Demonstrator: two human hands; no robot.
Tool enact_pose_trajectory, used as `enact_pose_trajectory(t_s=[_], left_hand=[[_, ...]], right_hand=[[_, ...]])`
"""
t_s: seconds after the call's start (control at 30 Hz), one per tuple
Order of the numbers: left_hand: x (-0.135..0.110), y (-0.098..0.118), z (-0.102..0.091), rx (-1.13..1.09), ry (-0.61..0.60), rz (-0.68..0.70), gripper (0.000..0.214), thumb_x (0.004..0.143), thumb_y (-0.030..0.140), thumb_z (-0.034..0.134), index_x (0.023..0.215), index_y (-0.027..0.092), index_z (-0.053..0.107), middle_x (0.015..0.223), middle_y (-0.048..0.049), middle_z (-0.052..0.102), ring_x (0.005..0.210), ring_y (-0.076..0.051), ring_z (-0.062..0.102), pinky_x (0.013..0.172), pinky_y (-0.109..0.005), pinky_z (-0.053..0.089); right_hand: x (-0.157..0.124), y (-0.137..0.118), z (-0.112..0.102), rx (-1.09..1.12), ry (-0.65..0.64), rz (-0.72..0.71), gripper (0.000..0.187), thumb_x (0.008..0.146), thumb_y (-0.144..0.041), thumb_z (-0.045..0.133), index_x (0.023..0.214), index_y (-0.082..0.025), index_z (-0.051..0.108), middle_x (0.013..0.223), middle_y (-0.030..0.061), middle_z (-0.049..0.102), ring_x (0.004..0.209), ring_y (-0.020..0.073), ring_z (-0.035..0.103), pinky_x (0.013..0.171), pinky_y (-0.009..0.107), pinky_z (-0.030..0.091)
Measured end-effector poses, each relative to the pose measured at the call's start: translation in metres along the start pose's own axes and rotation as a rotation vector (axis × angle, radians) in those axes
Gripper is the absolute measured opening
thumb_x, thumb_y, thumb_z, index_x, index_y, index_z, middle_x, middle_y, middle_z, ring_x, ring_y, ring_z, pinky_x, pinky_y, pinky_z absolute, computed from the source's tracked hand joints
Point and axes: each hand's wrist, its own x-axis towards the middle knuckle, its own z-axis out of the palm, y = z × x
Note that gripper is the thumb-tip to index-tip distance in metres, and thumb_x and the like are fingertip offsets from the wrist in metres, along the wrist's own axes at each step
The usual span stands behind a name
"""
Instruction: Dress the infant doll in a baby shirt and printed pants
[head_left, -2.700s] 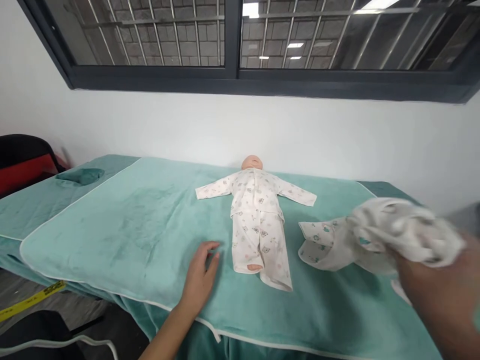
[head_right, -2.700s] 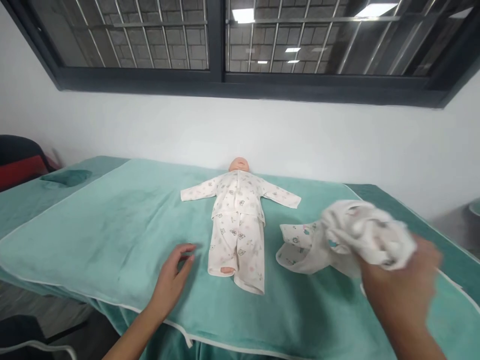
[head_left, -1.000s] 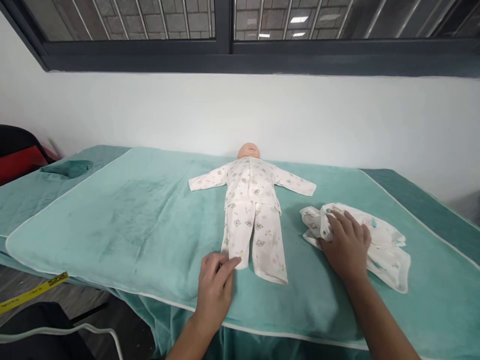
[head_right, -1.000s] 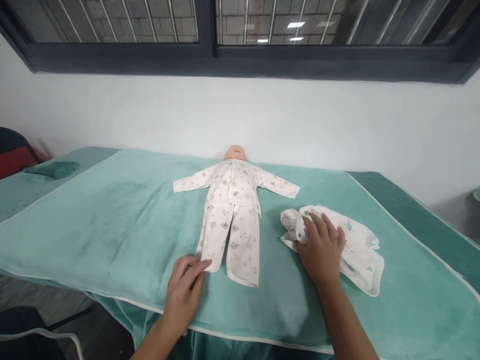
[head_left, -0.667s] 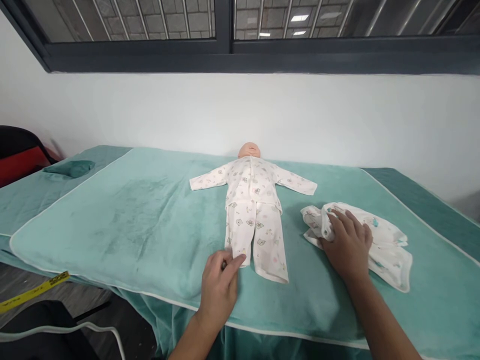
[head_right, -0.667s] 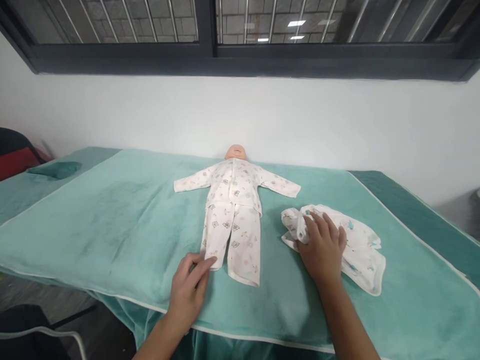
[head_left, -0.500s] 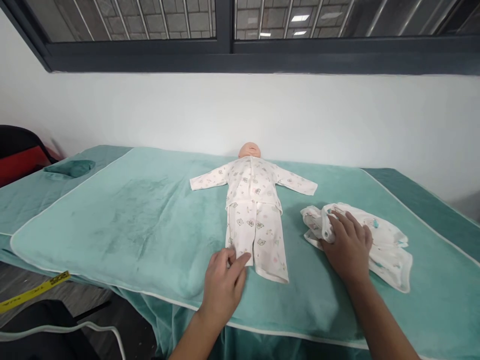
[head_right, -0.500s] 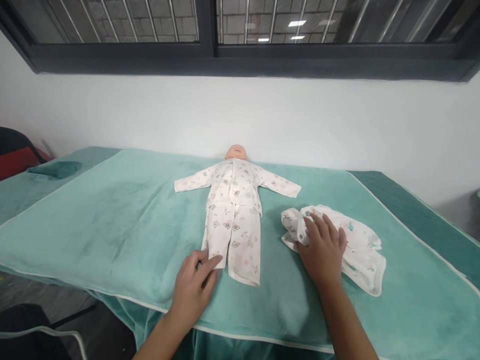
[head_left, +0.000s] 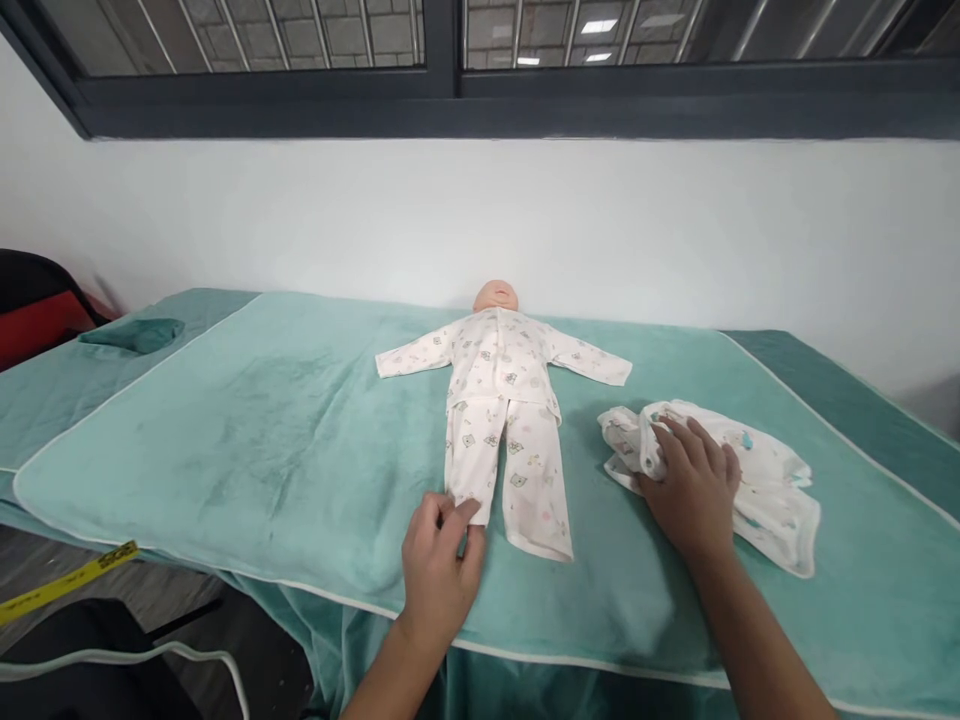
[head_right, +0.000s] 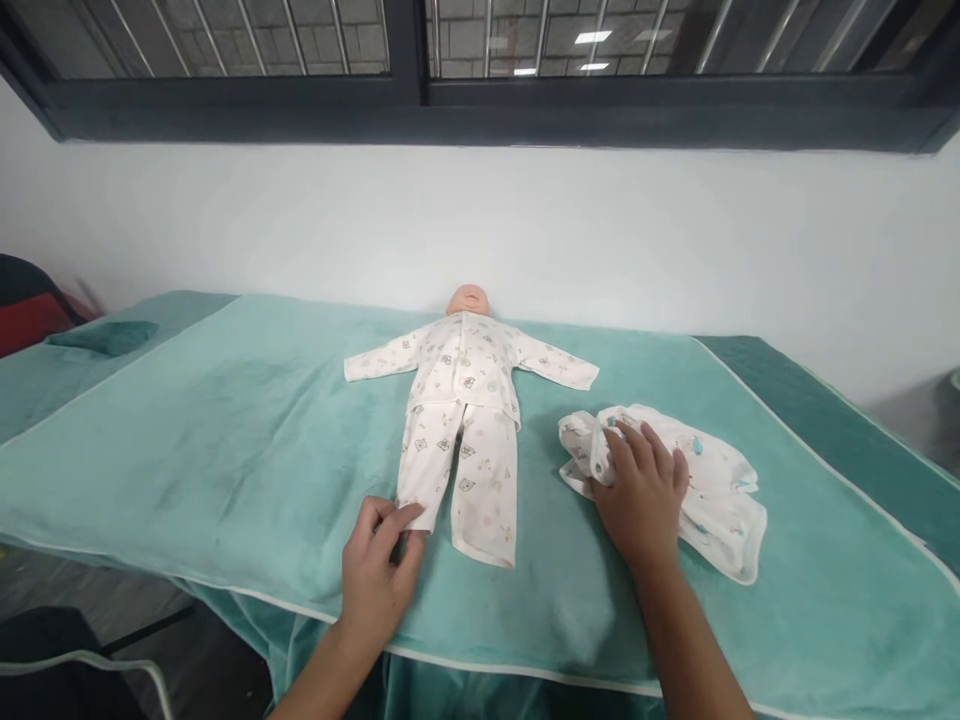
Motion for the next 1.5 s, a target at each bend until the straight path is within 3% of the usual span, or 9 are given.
enact_pose_trajectory(t_s=[0.43,0.67,0.83,1.0,1.13,1.23,1.33,1.4,1.5], left_hand=[[-0.001,0.005,-0.002,-0.043,0.041,-0.204,0.02,0.087,0.01,0.053,0.098,0.019,0.067,0.08,-0.0005,0.048,0.069,-0.013,0.055,0.063,-0.026,0.049],[-0.004,0.017,-0.004,0.179,0.01,-0.026,0.025,0.086,0.009,0.057,0.107,0.02,0.066,0.09,-0.0062,0.049,0.08,-0.019,0.051,0.069,-0.034,0.049],[-0.008,0.03,-0.002,0.234,-0.012,0.084,0.037,0.081,0.0,0.058,0.113,0.017,0.063,0.112,-0.0144,0.051,0.11,-0.028,0.05,0.09,-0.048,0.047],[0.005,0.047,-0.001,0.161,-0.229,0.263,0.048,0.081,0.001,0.051,0.125,0.02,0.057,0.13,-0.0134,0.055,0.127,-0.031,0.044,0.108,-0.06,0.034],[0.017,0.053,-0.007,0.029,-0.292,0.313,0.035,0.084,0.003,0.045,0.107,0.022,0.063,0.121,-0.0079,0.065,0.12,-0.026,0.055,0.112,-0.059,0.031],[0.033,0.042,-0.013,-0.092,-0.184,0.278,0.032,0.084,0.002,0.045,0.1,0.023,0.063,0.101,-0.0051,0.069,0.103,-0.02,0.062,0.11,-0.054,0.036],[0.067,0.016,-0.006,-0.164,-0.061,0.18,0.031,0.086,0.002,0.044,0.102,0.022,0.062,0.098,-0.0052,0.068,0.096,-0.019,0.062,0.097,-0.044,0.047],[0.1,-0.006,0.01,-0.192,-0.038,0.093,0.029,0.089,0.007,0.043,0.104,0.022,0.063,0.101,-0.0062,0.067,0.098,-0.019,0.062,0.087,-0.038,0.051],[0.162,-0.038,0.046,-0.244,-0.055,-0.056,0.028,0.089,0.013,0.044,0.106,0.022,0.065,0.108,-0.007,0.066,0.107,-0.021,0.059,0.095,-0.04,0.048]], right_hand=[[0.0,0.001,0.001,0.014,-0.009,0.012,0.051,0.079,-0.025,0.058,0.129,-0.023,0.049,0.138,0.0098,0.056,0.136,0.0313,0.04,0.115,0.053,0.019],[0.0,0.0,0.0,0.03,-0.03,0.028,0.051,0.078,-0.025,0.057,0.128,-0.024,0.05,0.137,0.0098,0.055,0.135,0.0315,0.04,0.114,0.054,0.019],[0.001,-0.001,-0.001,0.025,-0.023,0.032,0.047,0.08,-0.026,0.054,0.127,-0.023,0.05,0.137,0.009,0.056,0.135,0.0306,0.04,0.114,0.052,0.019],[0.001,-0.004,-0.002,0.037,-0.014,0.047,0.047,0.081,-0.027,0.054,0.127,-0.024,0.05,0.138,0.0089,0.054,0.135,0.0312,0.039,0.114,0.054,0.018],[-0.008,-0.013,-0.012,0.062,0.015,0.077,0.047,0.082,-0.027,0.053,0.129,-0.026,0.048,0.144,0.0104,0.048,0.138,0.0351,0.036,0.111,0.063,0.016],[-0.012,-0.027,-0.026,0.141,0.08,0.02,0.045,0.085,-0.023,0.051,0.129,-0.027,0.048,0.146,0.011,0.045,0.139,0.0352,0.035,0.112,0.063,0.017],[0.003,-0.049,-0.034,0.335,0.099,-0.1,0.041,0.087,-0.023,0.051,0.128,-0.029,0.049,0.139,0.0109,0.05,0.132,0.0314,0.045,0.109,0.054,0.033],[0.031,-0.069,-0.03,0.525,0.001,-0.134,0.038,0.089,-0.027,0.052,0.127,-0.029,0.05,0.131,0.0107,0.055,0.119,0.0275,0.055,0.098,0.044,0.046],[0.1,-0.107,-0.007,0.778,-0.192,-0.032,0.034,0.091,-0.036,0.049,0.123,-0.026,0.05,0.118,0.0098,0.059,0.098,0.0227,0.063,0.081,0.037,0.052]])
